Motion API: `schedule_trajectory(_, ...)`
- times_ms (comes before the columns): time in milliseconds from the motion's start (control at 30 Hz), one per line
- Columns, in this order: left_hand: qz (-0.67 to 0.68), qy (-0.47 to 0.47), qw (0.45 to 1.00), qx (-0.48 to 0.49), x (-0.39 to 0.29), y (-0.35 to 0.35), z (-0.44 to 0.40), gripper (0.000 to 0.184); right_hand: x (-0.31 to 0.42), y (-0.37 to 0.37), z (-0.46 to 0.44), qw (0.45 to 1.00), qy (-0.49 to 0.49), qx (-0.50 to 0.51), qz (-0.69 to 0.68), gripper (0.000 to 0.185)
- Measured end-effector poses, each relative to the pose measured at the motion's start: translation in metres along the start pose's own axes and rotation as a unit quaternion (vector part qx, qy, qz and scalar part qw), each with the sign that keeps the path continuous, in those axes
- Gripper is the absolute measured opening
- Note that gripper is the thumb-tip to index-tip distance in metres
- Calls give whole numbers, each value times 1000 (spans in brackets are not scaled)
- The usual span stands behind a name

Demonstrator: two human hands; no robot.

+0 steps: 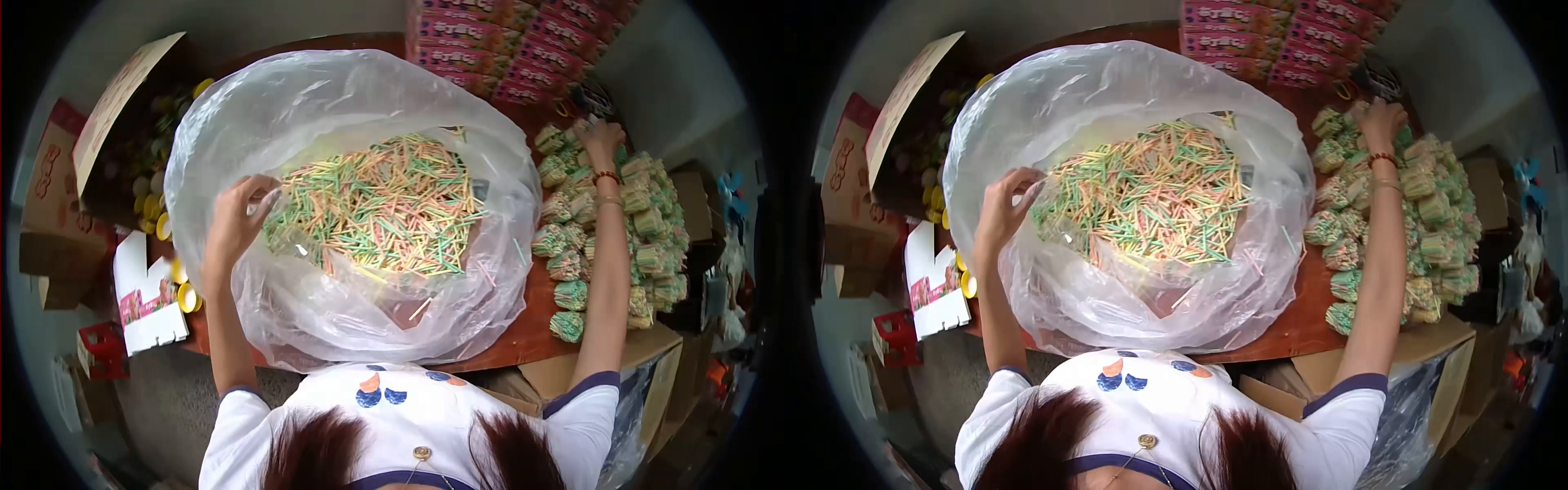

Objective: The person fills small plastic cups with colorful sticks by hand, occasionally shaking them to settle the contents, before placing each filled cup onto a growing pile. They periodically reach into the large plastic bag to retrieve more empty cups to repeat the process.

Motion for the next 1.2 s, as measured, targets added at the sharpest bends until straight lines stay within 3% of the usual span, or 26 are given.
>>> schedule_trajectory(67, 3, -5, 1000, 13, 51, 5, -16, 31, 6, 4, 6, 995, 2, -90, 49, 62)
schedule_trajectory(133, -81, 4, 996, 24, 54, 14, -26, 44, 52, -50, 20, 978, -35, -148, -140, 50)
schedule_trajectory(167, -133, 71, 989, -8, 64, 22, -32, 55, 80, -81, 28, 960, -94, -173, -200, 48)
schedule_trajectory(233, -206, 24, 978, -12, 58, 30, -28, 64, 146, -130, 55, 876, -187, -244, -371, 24)
schedule_trajectory(333, -250, -2, 968, -19, 86, 40, -37, 72, 232, -182, 113, 804, -255, -126, -522, 20)
schedule_trajectory(400, -225, -12, 974, -19, 102, 33, -44, 68, 277, -180, 148, 747, -311, -89, -581, 22)
schedule_trajectory(467, -187, 2, 982, -34, 68, 28, -32, 63, 319, -180, 177, 702, -326, 7, -634, 43)
schedule_trajectory(533, -140, 51, 988, -29, 22, 31, -20, 57, 363, -178, 194, 702, -351, -55, -617, 73)
schedule_trajectory(600, -80, 130, 988, 35, -18, 40, -9, 57, 394, -175, 200, 700, -326, -93, -629, 91)
schedule_trajectory(633, -43, 123, 986, 107, -38, 42, -4, 52, 407, -170, 201, 666, -284, -83, -684, 83)
schedule_trajectory(733, 51, 86, 983, 153, -31, 52, -20, 44, 398, -146, 186, 680, -198, 27, -705, 79)
schedule_trajectory(800, -23, 55, 978, 200, 18, 61, -45, 44, 373, -129, 161, 714, -148, 69, -681, 66)
schedule_trajectory(833, -125, 129, 963, 201, 51, 70, -67, 47, 365, -104, 142, 735, -160, 48, -658, 67)
schedule_trajectory(900, -204, -108, 951, 207, 22, 48, -85, 48, 347, -101, 101, 769, -191, -103, -601, 66)
schedule_trajectory(967, -191, -132, 950, 209, -3, 28, -103, 54, 335, -79, 51, 798, -227, -212, -517, 62)
schedule_trajectory(1000, -184, -144, 949, 210, -13, 20, -111, 60, 322, -102, 38, 819, -195, -81, -533, 65)
schedule_trajectory(1033, -177, -157, 948, 211, -19, 14, -119, 68, 317, -111, 29, 812, -185, -72, -549, 66)
schedule_trajectory(1100, -118, 69, 965, 223, 7, 26, -128, 99, 306, -129, 11, 796, -165, -56, -579, 66)
schedule_trajectory(1167, -347, 134, 877, 305, -1, 53, -105, 127, 308, -127, 9, 757, -183, -201, -595, 65)
schedule_trajectory(1200, -364, 172, 865, 299, 19, 68, -96, 143, 309, -125, 11, 760, -192, -232, -576, 64)
Point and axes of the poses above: each hand's wrist, its own z-axis away from the middle knuckle, its own y-axis out of the palm, x = y × z, the point moved 1 cm from there along -z, towards the middle knuckle, and after that the axes turned 12 degrees about -y, right-handed, at the moved point
